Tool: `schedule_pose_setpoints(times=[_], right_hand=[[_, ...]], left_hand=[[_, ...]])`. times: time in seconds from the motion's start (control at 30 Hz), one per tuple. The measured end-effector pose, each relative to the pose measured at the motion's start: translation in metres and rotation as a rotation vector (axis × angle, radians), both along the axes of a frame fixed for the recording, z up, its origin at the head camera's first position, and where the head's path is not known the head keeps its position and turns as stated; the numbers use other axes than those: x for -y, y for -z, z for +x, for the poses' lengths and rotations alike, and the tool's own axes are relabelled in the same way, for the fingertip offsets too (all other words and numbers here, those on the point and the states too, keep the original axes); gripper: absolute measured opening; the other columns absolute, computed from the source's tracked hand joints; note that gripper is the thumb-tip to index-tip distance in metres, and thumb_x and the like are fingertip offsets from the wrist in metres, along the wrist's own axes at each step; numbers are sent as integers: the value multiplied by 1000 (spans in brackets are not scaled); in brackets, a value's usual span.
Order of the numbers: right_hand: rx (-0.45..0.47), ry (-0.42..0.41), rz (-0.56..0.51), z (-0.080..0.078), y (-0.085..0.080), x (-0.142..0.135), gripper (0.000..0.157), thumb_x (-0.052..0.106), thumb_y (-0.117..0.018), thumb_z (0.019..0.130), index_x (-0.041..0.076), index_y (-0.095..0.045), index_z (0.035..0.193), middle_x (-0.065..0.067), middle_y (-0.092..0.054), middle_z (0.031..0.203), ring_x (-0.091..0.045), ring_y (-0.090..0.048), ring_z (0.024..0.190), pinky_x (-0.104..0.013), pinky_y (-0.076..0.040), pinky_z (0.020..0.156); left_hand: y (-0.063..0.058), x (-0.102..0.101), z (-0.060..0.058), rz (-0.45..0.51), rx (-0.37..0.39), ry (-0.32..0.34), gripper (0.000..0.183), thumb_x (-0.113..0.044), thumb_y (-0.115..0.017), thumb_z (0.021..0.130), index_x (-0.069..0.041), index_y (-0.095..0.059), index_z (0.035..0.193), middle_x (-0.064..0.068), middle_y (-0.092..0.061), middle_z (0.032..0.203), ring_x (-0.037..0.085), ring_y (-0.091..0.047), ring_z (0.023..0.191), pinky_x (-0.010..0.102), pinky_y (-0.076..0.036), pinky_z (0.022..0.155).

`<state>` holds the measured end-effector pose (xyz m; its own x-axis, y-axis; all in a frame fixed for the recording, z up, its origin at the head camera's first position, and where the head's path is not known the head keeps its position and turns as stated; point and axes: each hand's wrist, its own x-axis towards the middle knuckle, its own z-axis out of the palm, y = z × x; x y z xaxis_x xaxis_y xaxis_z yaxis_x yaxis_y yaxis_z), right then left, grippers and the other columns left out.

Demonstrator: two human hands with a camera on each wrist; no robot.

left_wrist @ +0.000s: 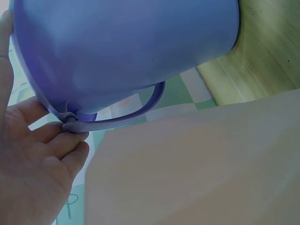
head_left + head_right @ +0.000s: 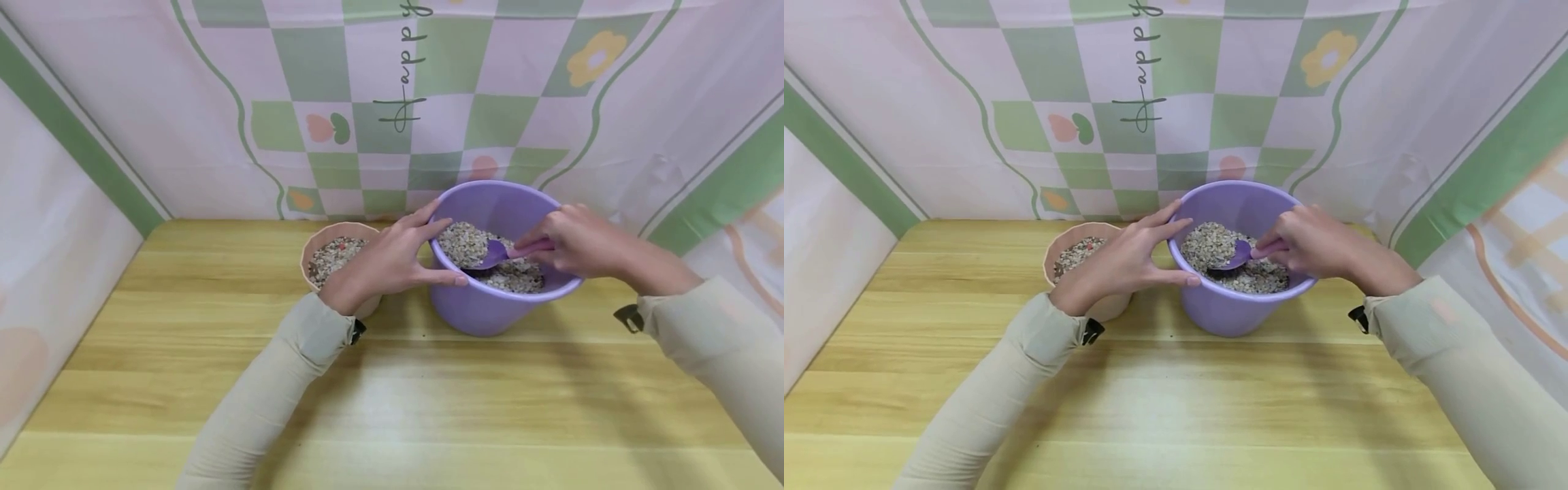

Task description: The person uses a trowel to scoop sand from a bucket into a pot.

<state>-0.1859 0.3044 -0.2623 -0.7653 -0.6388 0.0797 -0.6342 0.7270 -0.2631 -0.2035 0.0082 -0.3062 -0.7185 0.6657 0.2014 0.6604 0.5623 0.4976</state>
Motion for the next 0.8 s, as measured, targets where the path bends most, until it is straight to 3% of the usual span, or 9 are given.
schedule_pose_setpoints(times=[0.57, 0.8], right_hand=[[17, 2, -9, 2, 0, 2, 25, -6, -79, 76, 4, -78, 99, -9, -76, 89, -9, -70, 64, -16, -53, 55], [-59, -34, -38, -1, 4, 1, 24, -4, -80, 76, 6, -79, 98, -8, -77, 90, -6, -67, 60, -16, -52, 52]], left_hand=[[2, 1, 0, 23, 11, 5, 103, -73, -70, 75, -16, -38, 155, -11, -1, 165, 31, -24, 148, 51, -34, 113], [2, 0, 0, 14, 20, 0, 104, -75, -69, 75, -19, -35, 156, -13, 0, 165, 30, -23, 148, 50, -34, 113]])
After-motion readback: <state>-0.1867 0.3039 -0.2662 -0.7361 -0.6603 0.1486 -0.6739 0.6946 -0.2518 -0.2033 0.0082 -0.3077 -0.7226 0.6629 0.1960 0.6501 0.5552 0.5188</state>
